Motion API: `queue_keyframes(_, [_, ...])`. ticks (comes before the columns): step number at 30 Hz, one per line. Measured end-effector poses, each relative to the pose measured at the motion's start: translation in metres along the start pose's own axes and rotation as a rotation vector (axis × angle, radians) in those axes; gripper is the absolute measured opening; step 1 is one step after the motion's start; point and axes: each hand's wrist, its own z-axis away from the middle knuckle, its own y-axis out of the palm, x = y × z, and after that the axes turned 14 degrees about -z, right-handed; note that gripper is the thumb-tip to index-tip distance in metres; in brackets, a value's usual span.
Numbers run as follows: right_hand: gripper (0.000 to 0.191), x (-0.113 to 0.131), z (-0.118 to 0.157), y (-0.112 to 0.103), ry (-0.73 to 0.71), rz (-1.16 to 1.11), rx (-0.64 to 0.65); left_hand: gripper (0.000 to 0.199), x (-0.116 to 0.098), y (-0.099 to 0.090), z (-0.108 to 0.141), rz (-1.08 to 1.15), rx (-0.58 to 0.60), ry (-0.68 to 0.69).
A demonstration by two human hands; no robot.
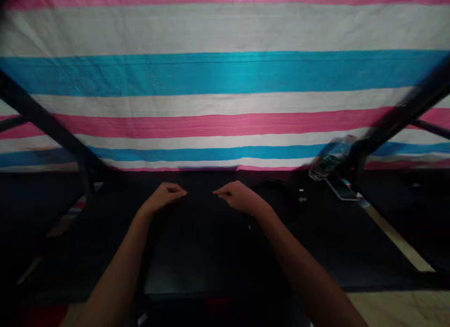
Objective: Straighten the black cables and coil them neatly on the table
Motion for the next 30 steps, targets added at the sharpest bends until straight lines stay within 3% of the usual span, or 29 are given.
queue_keyframes(6, [0.031,-0.008,0.018,-0.046,0.071,0.057,-0.024,0.041,0.005,-0.007,0.003,0.045,0.092,-0.021])
queue_keyframes(11, [0.026,-0.027,0.042,-0.098,0.166,0.080,-0.125,0.040,0.013,-0.020,0.006,0.077,0.120,-0.041])
queue_keyframes(17, [0.015,-0.041,0.073,-0.138,0.328,0.063,-0.307,0.040,0.017,-0.033,0.010,0.045,0.154,-0.078])
queue_keyframes(23, [0.017,-0.047,0.094,-0.160,0.413,0.174,-0.483,0.041,0.019,-0.041,0.017,0.048,0.262,-0.091])
queue_keyframes(30, [0.017,-0.052,0.101,-0.160,0.395,0.200,-0.574,0.043,0.023,-0.053,0.026,0.066,0.432,-0.092])
